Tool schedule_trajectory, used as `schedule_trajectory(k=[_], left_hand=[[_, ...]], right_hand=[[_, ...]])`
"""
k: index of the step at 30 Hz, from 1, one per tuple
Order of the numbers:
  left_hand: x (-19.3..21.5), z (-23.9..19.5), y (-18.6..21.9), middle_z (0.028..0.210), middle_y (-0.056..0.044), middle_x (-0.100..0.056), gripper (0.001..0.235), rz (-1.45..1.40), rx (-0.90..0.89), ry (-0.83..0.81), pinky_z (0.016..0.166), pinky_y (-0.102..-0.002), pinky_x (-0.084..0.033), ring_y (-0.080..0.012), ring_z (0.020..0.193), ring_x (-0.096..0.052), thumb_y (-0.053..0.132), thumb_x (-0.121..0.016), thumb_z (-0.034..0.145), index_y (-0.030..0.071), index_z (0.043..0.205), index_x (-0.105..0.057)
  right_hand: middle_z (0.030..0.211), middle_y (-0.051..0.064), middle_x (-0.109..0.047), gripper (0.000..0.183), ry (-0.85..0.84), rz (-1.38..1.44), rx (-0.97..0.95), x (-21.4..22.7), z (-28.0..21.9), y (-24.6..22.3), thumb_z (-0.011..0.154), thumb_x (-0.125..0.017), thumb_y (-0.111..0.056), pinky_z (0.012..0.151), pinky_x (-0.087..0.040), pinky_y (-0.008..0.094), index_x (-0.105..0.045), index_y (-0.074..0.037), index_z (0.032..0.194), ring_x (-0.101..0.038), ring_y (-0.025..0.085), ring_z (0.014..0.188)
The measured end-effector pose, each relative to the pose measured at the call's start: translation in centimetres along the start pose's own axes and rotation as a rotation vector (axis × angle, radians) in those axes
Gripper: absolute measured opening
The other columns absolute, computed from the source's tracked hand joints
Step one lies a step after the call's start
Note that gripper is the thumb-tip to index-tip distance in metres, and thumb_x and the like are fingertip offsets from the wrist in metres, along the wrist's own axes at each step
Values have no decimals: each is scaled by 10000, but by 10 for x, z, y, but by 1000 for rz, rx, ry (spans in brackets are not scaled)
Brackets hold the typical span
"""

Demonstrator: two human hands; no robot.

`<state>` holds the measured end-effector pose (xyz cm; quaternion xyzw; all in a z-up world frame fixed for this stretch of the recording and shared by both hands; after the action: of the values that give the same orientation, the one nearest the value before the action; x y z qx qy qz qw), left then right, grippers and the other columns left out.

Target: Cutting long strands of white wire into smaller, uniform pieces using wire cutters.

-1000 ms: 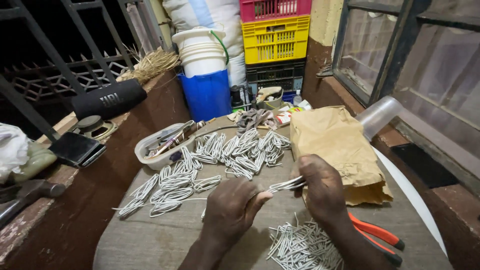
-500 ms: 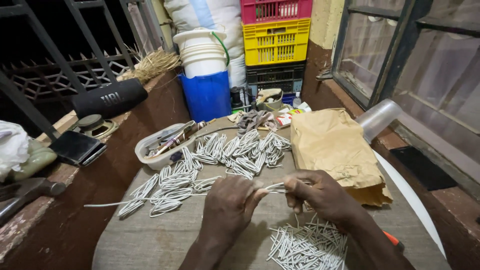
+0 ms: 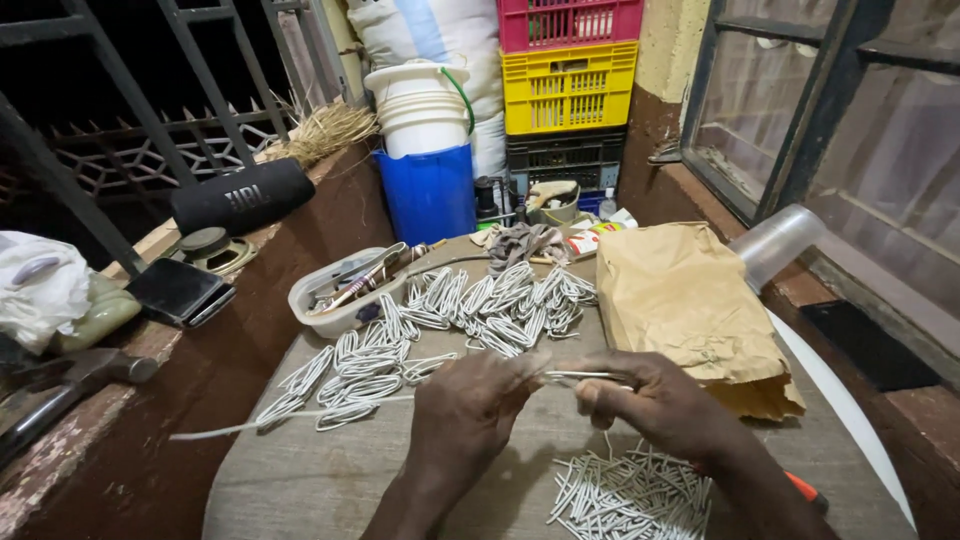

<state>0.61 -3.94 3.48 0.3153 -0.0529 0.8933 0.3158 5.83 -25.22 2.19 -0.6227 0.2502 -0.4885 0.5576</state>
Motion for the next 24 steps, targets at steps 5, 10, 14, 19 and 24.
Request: schedule_trajectory(k=[5, 10, 14, 19, 24], left_hand=[[-6, 1, 9, 845, -13, -641, 186, -34, -50, -99, 508, -460, -453, -276, 708, -638, 265, -663, 1030, 288, 1208, -715], [2, 1, 13, 855, 11, -690, 145, -101, -58, -145, 443, -459, -421, -254, 685, -675, 296, -685, 1003, 277, 1125, -761], [5, 2, 15, 884, 11, -725, 160, -136, -50, -251, 447, -467, -422, -270, 652, -687, 272, -699, 992, 272, 1145, -744], [26, 13, 31, 1025, -79, -729, 106, 48, -223, -43, 612, -470, -421, -307, 689, -631, 205, -601, 1059, 142, 1130, -646], [74, -6, 0, 1088, -103, -597, 400, -110, 236, 645, 850, -353, -522, -247, 964, -608, 323, -604, 1056, 30, 1326, -576]], right_hand=[[685, 48, -729, 310, -55, -86, 71, 5, 4, 16, 994, -674, -344, 649, -549, 327, -785, -83, 868, -669, 171, 609], [647, 69, -657, 378, -171, 24, 52, 11, 2, 23, 990, -739, -268, 607, -522, 335, -708, -49, 683, -628, 198, 597], [693, 86, -745, 328, -244, -62, -26, 9, 3, 25, 982, -720, -304, 596, -523, 323, -807, -39, 808, -678, 186, 628], [699, 103, -688, 352, -89, 102, -57, 2, 3, 24, 1030, -675, -235, 634, -477, 372, -782, -2, 788, -609, 227, 641], [909, 182, -745, 367, 150, 347, -242, 3, 0, 9, 1084, -528, -301, 539, -400, 354, -699, -27, 1259, -619, 276, 670]])
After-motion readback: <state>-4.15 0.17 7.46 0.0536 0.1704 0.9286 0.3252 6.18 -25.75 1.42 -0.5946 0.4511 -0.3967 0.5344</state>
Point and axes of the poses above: each hand's wrist, its own z-axis towards the middle knuckle, its own x-axis out of the back of the hand, y = z × x, the point moved 5 cm from there along z, towards the middle knuckle
